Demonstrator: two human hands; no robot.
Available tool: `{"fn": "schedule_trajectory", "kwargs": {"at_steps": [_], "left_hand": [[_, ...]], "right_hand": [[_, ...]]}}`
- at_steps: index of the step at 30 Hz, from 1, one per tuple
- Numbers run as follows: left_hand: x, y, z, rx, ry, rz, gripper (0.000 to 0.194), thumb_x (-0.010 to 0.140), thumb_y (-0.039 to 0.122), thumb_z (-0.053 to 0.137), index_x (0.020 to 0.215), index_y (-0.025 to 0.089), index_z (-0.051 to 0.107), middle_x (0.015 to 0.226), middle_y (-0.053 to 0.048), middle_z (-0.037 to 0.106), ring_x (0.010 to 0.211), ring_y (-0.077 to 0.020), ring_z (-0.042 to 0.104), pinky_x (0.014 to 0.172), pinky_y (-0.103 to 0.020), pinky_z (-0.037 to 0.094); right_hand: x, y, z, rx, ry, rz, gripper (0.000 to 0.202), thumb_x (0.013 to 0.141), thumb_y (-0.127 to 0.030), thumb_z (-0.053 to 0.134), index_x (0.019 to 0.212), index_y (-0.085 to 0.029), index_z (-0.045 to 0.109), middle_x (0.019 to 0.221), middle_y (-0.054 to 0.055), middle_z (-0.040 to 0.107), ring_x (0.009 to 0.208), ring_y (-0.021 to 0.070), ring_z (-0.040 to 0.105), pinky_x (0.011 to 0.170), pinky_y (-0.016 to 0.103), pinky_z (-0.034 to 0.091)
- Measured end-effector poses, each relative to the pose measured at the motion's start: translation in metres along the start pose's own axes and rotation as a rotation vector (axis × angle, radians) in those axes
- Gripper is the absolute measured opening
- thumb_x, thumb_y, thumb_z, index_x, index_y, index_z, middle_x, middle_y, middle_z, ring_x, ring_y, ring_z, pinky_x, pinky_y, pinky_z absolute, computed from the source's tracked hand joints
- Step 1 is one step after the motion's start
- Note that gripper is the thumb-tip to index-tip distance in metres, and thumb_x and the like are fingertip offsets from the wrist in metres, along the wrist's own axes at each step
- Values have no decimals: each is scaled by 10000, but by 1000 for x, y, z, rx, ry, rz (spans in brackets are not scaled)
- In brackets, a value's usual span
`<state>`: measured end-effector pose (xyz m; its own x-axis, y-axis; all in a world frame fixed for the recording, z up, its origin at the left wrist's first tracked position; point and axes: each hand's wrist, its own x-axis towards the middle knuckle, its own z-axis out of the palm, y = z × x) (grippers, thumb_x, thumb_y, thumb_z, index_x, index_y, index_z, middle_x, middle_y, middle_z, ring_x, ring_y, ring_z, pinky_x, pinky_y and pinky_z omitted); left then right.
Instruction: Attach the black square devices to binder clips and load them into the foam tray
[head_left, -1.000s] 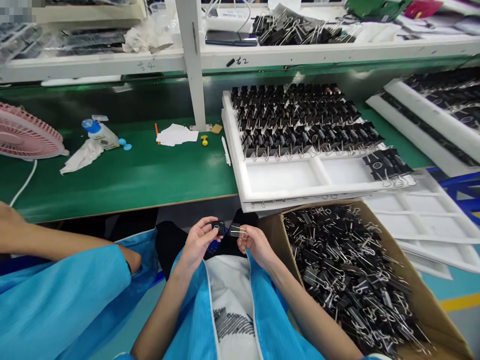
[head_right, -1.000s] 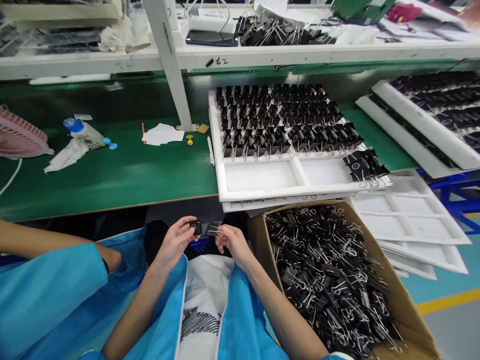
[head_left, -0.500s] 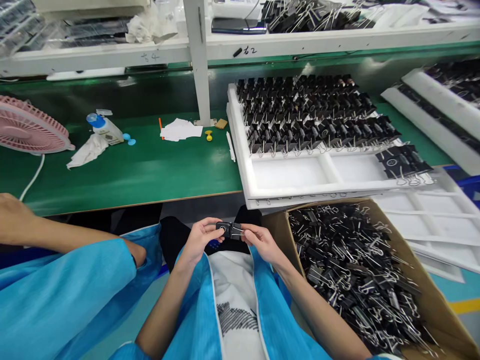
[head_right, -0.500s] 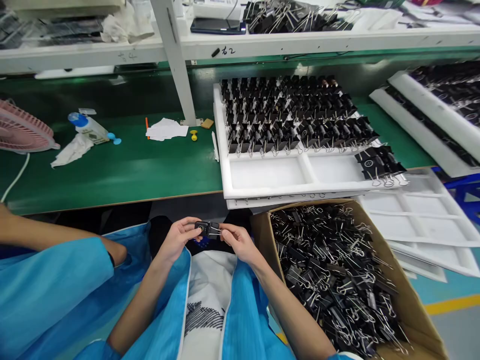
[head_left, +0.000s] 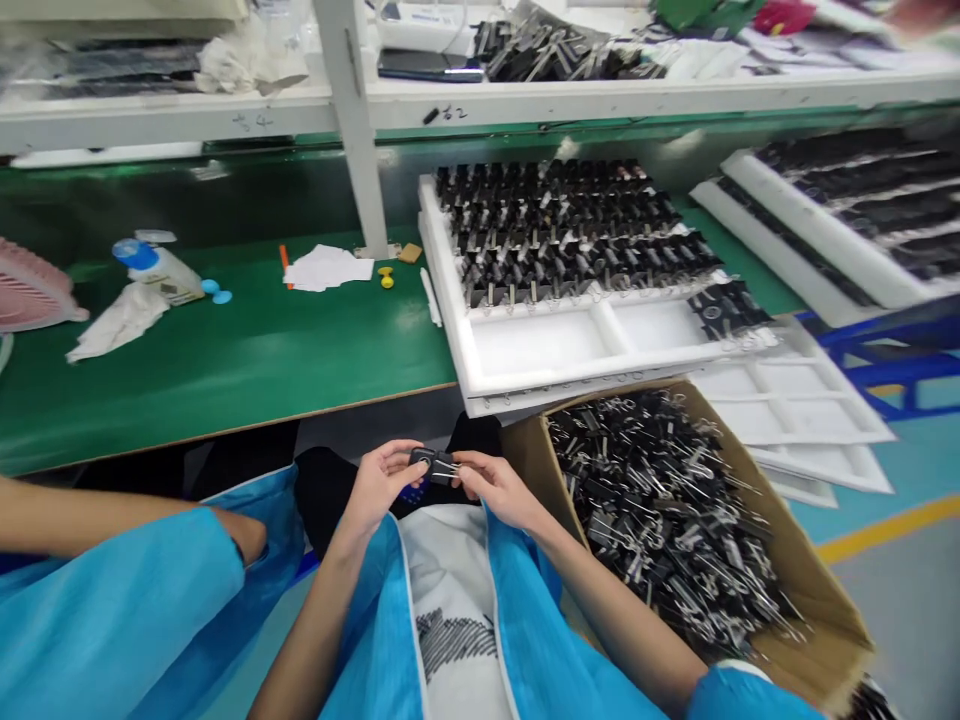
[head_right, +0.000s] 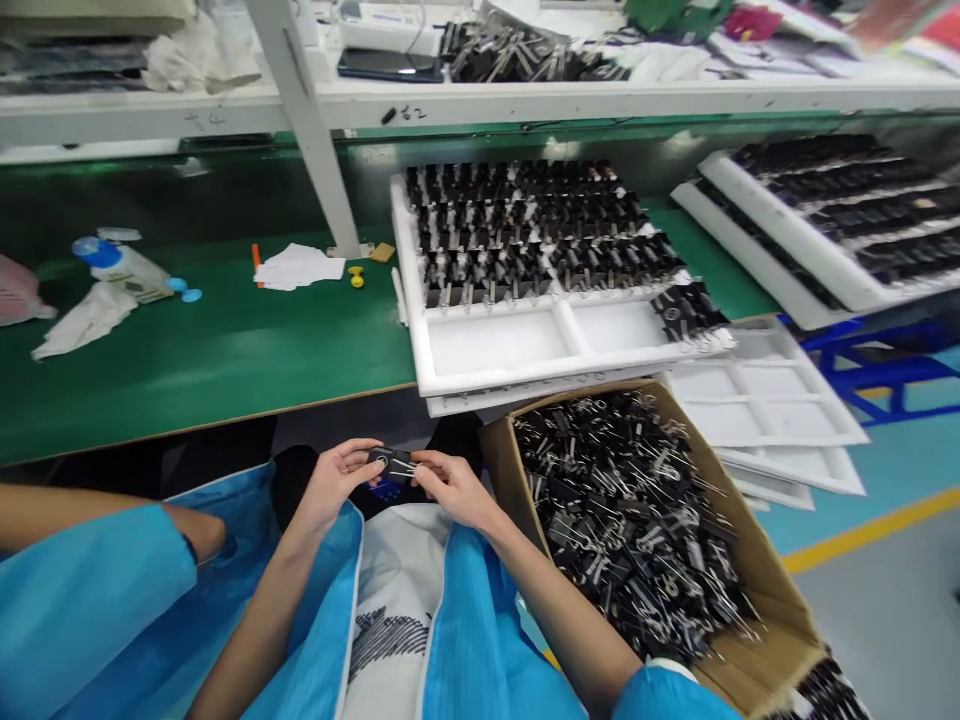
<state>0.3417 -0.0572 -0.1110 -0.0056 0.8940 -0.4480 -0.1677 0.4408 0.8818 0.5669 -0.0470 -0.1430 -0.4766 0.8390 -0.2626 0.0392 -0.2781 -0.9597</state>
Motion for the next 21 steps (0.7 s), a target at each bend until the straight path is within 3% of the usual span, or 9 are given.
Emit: {"fn": "schedule_trajectory", "kwargs": {"at_steps": [6, 13, 21], "left_hand": [[11, -8, 4, 16, -59, 25, 503, 651, 381, 936, 1045, 132, 746, 777, -78, 770, 638, -175, 689, 646, -270, 567], [11, -3, 17, 6, -62, -3, 512, 621, 389, 949, 1002, 123, 735, 733, -76, 762, 612, -189, 695, 627, -283, 568], [10, -3, 14, -27, -21, 13, 508, 628, 392, 940, 1005, 126, 729, 754, -77, 765, 604, -183, 693, 636, -292, 576]], "right_hand": [[-9, -18, -6, -105, 37, 5, 438, 939, -520, 640, 1091, -120, 734, 809, 44, 685, 681, 139, 566, 632, 249, 437], [-10, -7, -4, -7, 147, -43, 469, 945, -556, 626, 1067, -118, 740, 743, 28, 623, 623, 127, 499, 572, 245, 389], [-4, -1, 1, 16, 148, -82, 473, 954, -571, 622, 1072, -135, 760, 751, 33, 617, 616, 128, 473, 550, 246, 370]]}}
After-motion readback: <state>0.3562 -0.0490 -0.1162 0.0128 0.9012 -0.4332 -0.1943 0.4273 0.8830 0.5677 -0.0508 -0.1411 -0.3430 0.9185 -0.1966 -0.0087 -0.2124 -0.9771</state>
